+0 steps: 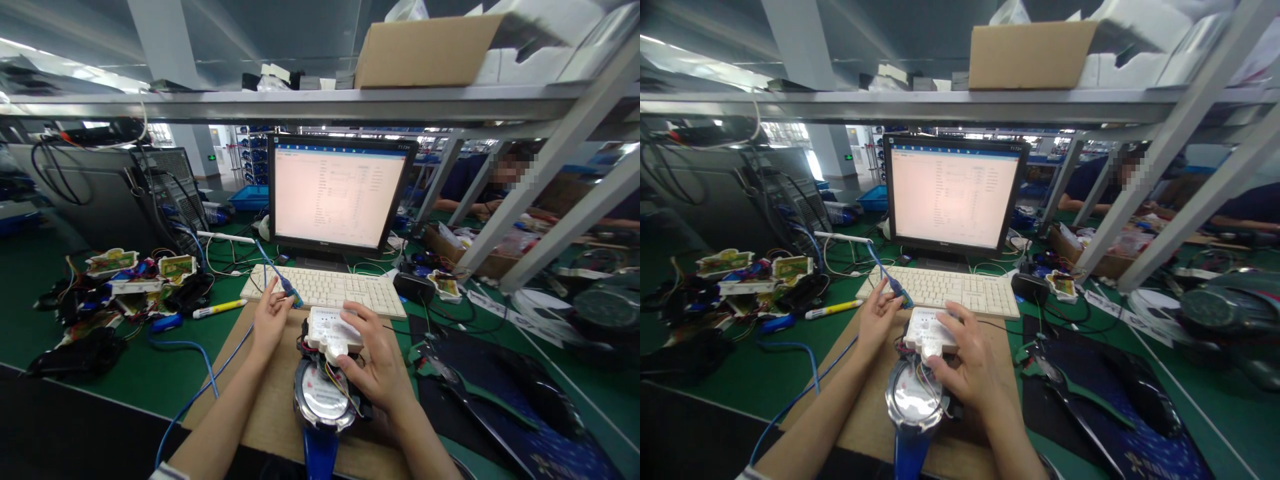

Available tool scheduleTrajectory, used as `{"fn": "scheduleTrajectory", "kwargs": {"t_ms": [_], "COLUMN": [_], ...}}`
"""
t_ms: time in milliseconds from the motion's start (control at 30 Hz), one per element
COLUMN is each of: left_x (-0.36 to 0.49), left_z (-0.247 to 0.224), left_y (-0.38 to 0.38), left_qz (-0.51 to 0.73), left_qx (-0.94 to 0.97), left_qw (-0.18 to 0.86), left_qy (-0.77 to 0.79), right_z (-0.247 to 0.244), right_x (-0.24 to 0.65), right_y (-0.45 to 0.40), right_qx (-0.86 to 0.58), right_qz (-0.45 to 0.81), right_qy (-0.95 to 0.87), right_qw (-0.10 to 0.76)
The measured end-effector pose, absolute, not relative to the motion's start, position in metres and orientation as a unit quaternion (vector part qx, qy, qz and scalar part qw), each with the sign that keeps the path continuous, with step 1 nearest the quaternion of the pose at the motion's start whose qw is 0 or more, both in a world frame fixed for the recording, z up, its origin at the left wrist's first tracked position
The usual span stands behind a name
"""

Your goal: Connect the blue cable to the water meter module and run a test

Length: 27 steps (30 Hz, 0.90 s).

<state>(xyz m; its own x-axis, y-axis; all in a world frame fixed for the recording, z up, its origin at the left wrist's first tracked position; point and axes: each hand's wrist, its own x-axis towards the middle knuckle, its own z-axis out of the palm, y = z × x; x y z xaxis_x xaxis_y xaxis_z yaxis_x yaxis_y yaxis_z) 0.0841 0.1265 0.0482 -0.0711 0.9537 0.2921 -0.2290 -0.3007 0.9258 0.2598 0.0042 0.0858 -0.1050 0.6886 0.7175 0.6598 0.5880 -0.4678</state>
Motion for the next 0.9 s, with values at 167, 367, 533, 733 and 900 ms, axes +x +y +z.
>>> {"fn": "scheduleTrajectory", "kwargs": {"t_ms": [167,367,533,733,900], "left_x": [0.083,0.093,0.097,0.099,0.099], "left_z": [0.093,0.123,0.125,0.128,0.127], "left_y": [0.104,0.079,0.076,0.073,0.071], "left_qz": [0.634,0.519,0.519,0.508,0.500], "left_qx": [0.545,0.653,0.651,0.650,0.667], "left_qw": [0.445,0.468,0.467,0.475,0.461], "left_qy": [0.322,0.291,0.300,0.308,0.305], "right_z": [0.084,0.082,0.081,0.078,0.078], "right_x": [0.260,0.260,0.259,0.260,0.261], "right_y": [0.005,0.006,0.006,0.005,0.004], "right_qx": [-0.452,-0.449,-0.445,-0.448,-0.448], "right_qz": [0.013,0.024,0.038,0.055,0.059], "right_qy": [-0.744,-0.737,-0.735,-0.734,-0.738], "right_qw": [0.491,0.505,0.510,0.508,0.502]}}
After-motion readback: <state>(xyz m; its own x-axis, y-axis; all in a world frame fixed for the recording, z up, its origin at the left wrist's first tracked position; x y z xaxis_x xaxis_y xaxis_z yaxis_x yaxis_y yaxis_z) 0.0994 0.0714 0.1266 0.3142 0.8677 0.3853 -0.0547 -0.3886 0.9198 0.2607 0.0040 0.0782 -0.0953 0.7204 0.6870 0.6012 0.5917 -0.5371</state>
